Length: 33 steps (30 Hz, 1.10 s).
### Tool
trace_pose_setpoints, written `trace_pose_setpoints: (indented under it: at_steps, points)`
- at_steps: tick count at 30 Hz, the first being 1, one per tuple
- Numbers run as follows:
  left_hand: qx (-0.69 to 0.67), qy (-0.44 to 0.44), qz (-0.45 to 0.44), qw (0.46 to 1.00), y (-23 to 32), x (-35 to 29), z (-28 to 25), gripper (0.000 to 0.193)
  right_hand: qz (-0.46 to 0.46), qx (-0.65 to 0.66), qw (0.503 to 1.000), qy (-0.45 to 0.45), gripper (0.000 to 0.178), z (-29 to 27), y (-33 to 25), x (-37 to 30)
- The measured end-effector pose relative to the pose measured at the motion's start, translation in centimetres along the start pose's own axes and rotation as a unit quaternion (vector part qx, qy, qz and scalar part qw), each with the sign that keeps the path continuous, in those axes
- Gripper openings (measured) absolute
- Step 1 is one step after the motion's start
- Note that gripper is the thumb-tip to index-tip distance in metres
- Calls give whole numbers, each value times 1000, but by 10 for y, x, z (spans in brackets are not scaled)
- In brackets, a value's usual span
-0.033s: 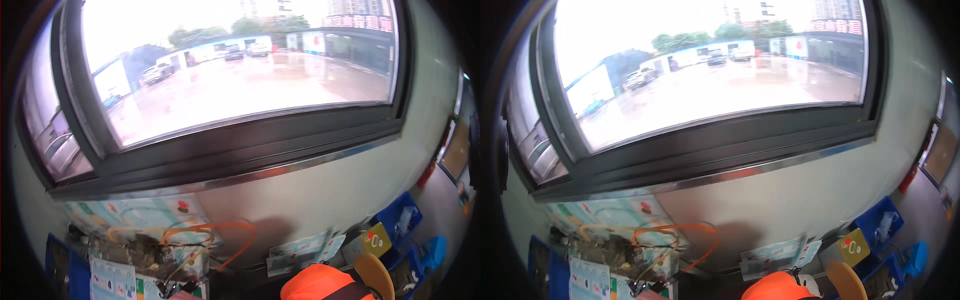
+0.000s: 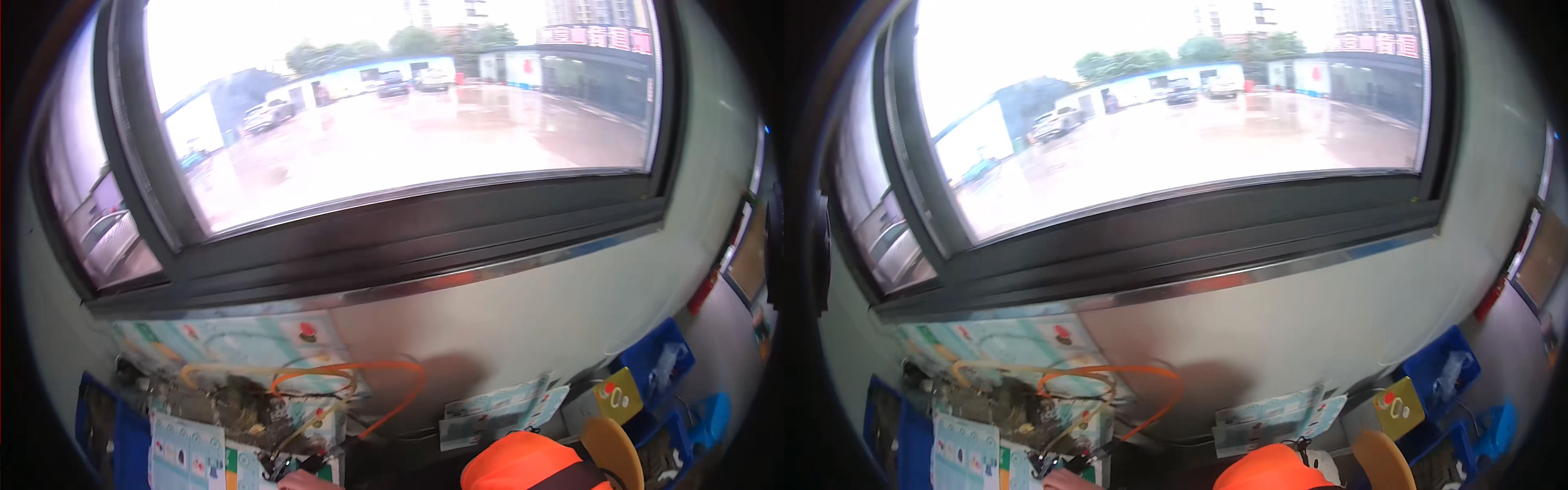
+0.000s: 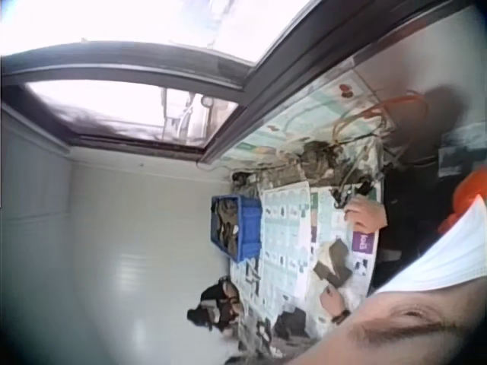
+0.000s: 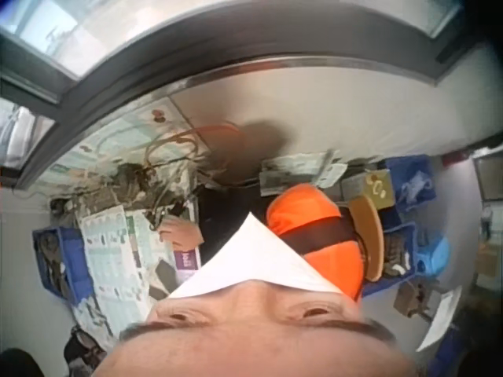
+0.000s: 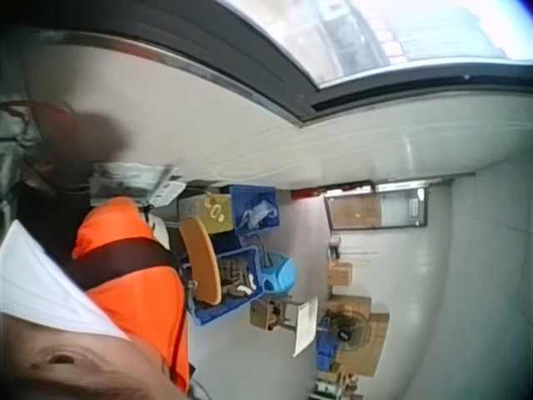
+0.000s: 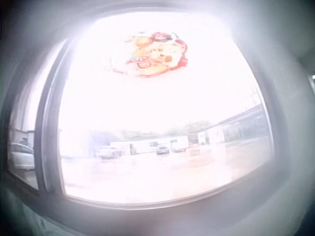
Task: Apply adhesive to shoe upper components using a handheld glue gun.
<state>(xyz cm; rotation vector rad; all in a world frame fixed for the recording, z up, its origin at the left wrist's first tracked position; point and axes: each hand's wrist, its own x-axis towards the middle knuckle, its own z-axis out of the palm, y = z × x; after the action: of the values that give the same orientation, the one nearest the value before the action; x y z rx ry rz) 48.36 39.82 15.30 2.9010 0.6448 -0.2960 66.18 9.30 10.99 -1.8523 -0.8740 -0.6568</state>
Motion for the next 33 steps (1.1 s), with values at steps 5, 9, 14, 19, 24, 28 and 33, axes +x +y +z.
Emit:
trace_pose_setpoints:
  at_steps: [5, 9, 14, 19, 24, 28, 33]
  points:
    - [-168, 161, -59, 971, -15, 4, 25, 46, 20, 44, 998, -27, 21, 3, 3, -4]
    - [-192, 27, -60, 979, 29, 0, -19, 44, 18, 11, 1000, -14, 20, 1, 4, -6]
    - [-145, 144, 32, 978, 48, -20, -36, 42, 8, 16, 999, -43, 29, -11, 2, -1]
    - [-178, 359, 2, 916, 80, -57, -95, 20, -9, 26, 1000, 9, 25, 8, 13, -9]
    - [-439, 265, 34, 858, 76, -25, -121, 19, -8, -46, 998, -38, 19, -30, 15, 9]
    - [-448, 218, 24, 867, 29, 9, -112, 16, 8, -12, 996, -86, 19, -8, 1, 11]
    - [-540, 245, 29, 805, 0, 73, -167, 20, 1, -24, 995, -96, 19, -7, 10, 7]
